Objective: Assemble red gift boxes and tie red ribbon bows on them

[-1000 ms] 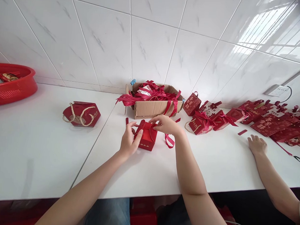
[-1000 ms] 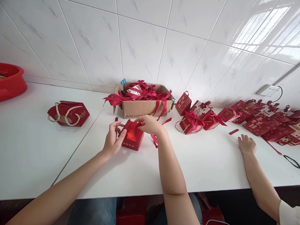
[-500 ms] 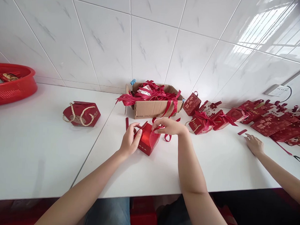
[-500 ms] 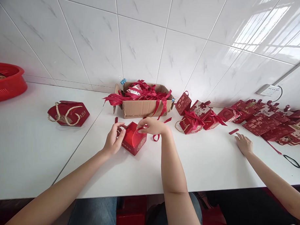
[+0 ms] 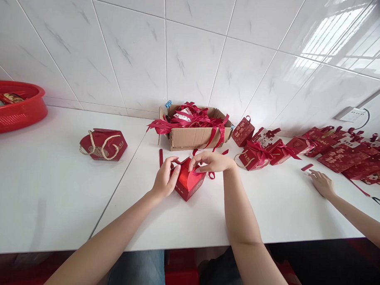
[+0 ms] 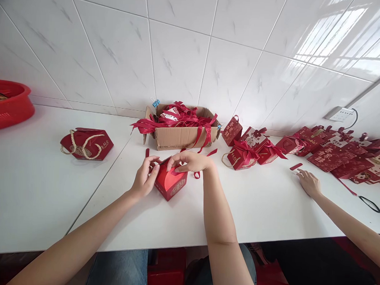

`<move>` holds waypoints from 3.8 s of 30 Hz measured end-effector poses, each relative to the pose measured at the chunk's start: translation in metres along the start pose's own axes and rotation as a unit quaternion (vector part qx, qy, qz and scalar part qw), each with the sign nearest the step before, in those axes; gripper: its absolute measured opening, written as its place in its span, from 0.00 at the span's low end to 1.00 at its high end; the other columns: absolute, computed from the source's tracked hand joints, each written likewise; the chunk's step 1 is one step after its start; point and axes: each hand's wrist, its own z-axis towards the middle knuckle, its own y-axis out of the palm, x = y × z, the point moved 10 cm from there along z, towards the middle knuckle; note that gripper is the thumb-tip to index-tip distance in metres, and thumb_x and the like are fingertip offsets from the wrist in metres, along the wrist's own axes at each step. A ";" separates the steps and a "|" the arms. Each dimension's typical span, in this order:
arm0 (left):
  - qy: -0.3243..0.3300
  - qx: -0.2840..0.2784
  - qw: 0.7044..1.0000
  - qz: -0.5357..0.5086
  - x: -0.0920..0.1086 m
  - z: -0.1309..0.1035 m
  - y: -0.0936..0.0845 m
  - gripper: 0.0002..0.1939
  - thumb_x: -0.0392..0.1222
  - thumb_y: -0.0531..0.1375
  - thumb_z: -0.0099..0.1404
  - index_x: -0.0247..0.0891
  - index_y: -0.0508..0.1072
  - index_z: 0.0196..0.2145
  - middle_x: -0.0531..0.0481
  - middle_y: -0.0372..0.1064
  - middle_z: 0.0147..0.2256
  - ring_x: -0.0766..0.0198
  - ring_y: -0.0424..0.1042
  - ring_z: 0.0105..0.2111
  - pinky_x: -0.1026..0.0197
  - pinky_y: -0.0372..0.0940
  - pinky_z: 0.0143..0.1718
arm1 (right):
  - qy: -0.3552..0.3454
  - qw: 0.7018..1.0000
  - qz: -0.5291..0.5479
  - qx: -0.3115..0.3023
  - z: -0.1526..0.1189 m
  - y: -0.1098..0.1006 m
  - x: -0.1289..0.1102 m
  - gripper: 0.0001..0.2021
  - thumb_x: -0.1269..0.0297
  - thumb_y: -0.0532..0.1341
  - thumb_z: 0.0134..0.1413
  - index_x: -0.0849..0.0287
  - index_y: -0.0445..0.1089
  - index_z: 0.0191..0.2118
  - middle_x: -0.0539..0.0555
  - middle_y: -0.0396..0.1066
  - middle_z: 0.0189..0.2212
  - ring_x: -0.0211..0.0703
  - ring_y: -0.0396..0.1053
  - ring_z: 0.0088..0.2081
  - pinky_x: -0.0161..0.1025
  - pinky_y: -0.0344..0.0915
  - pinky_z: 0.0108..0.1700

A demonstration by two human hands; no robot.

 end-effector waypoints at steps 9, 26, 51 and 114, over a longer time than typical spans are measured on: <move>0.006 0.000 1.000 0.003 0.001 0.000 0.000 0.15 0.49 0.48 0.70 0.39 0.61 0.49 0.43 0.69 0.42 0.62 0.69 0.34 0.56 0.66 0.37 | 0.006 0.999 0.046 0.022 -0.005 -0.006 -0.006 0.10 0.66 0.63 0.50 0.61 0.76 0.39 0.53 0.75 0.37 0.38 0.70 0.39 0.37 0.65 0.47; 0.077 0.015 0.997 -0.004 0.017 0.000 -0.002 0.11 0.42 0.49 0.71 0.39 0.70 0.43 0.47 0.70 0.38 0.62 0.70 0.39 0.61 0.64 0.39 | -0.194 0.836 0.254 0.446 -0.068 -0.075 -0.057 0.09 0.66 0.70 0.44 0.54 0.72 0.32 0.46 0.72 0.28 0.34 0.71 0.29 0.34 0.71 0.33; -0.064 0.037 0.993 -0.091 0.000 0.000 -0.007 0.18 0.52 0.51 0.68 0.38 0.70 0.44 0.45 0.73 0.42 0.58 0.71 0.42 0.60 0.64 0.40 | 0.132 0.932 0.115 0.317 0.004 -0.027 0.018 0.17 0.65 0.66 0.44 0.57 0.66 0.42 0.52 0.68 0.48 0.29 0.68 0.29 0.32 0.66 0.33; -0.009 0.001 0.928 -0.371 0.146 0.096 -0.103 0.09 0.38 0.56 0.67 0.37 0.64 0.28 0.53 0.66 0.23 0.66 0.71 0.26 0.66 0.60 0.22 | 0.087 0.772 0.123 0.617 -0.118 -0.011 -0.017 0.17 0.48 0.63 0.47 0.58 0.65 0.25 0.49 0.65 0.20 0.38 0.67 0.24 0.36 0.64 0.28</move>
